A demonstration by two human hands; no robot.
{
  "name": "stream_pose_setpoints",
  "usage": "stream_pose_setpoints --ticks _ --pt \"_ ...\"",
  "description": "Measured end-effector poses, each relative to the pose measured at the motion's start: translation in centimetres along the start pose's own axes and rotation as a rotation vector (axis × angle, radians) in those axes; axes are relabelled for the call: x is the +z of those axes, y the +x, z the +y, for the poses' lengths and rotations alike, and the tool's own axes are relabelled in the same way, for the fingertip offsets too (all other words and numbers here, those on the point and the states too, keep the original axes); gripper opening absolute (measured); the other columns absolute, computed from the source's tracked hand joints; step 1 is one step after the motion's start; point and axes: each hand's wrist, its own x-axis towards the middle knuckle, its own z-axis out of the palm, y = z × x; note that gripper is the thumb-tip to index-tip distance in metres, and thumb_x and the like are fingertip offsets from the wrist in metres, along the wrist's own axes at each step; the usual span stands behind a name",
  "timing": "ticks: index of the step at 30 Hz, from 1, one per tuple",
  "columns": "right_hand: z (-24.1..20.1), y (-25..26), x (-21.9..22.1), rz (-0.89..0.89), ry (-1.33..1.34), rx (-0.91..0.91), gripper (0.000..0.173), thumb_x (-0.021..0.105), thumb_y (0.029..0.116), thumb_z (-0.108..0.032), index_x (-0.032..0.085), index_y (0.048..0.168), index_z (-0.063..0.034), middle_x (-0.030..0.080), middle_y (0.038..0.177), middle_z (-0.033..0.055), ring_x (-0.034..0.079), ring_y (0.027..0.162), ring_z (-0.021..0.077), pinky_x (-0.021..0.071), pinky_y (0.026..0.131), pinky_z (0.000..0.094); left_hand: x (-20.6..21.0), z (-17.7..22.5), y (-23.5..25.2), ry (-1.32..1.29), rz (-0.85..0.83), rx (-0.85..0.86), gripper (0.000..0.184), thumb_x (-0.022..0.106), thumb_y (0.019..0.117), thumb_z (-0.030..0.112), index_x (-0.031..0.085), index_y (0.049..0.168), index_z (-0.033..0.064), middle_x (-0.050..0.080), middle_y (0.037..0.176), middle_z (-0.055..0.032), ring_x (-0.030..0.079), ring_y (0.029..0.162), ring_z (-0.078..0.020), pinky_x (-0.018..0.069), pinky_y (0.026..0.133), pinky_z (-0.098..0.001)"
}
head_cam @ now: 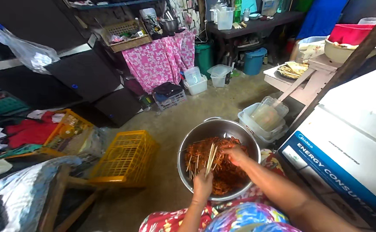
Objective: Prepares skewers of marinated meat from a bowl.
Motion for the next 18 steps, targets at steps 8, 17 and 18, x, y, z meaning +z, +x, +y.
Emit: stream_pose_setpoints --ticks 8,17,18 --pt "-0.2 -0.9 0.5 -0.022 0.039 0.112 0.023 0.068 0.0924 0.003 0.064 0.115 0.0024 0.068 0.108 0.0098 0.065 0.092 0.0142 0.0549 0.078 0.0326 0.0 0.4 -0.2 -0.002 0.009 0.004 0.016 0.059 0.0977 0.007 0.070 0.107 0.0000 0.063 0.073 -0.0010 0.052 0.057 -0.0042 0.0468 0.057 -0.0242" --pt "-0.2 -1.5 1.2 -0.092 0.049 0.219 0.019 0.065 0.0940 0.003 0.061 0.112 0.0019 0.065 0.104 0.0096 0.064 0.089 0.0152 0.0554 0.079 0.0330 0.1 0.0 0.0 -0.036 0.011 0.008 0.017 0.058 0.0974 0.007 0.070 0.108 0.0000 0.062 0.072 0.0008 0.050 0.053 -0.0024 0.0449 0.052 -0.0219" --pt "0.0 -1.5 1.4 -0.101 0.023 0.211 0.017 0.066 0.0931 0.003 0.062 0.109 0.0015 0.066 0.101 0.0088 0.064 0.088 0.0146 0.0557 0.079 0.0327 0.1 -0.1 0.0 -0.040 0.014 0.004 0.018 0.058 0.0974 0.007 0.069 0.109 -0.0002 0.062 0.072 0.0005 0.050 0.052 -0.0027 0.0455 0.052 -0.0223"
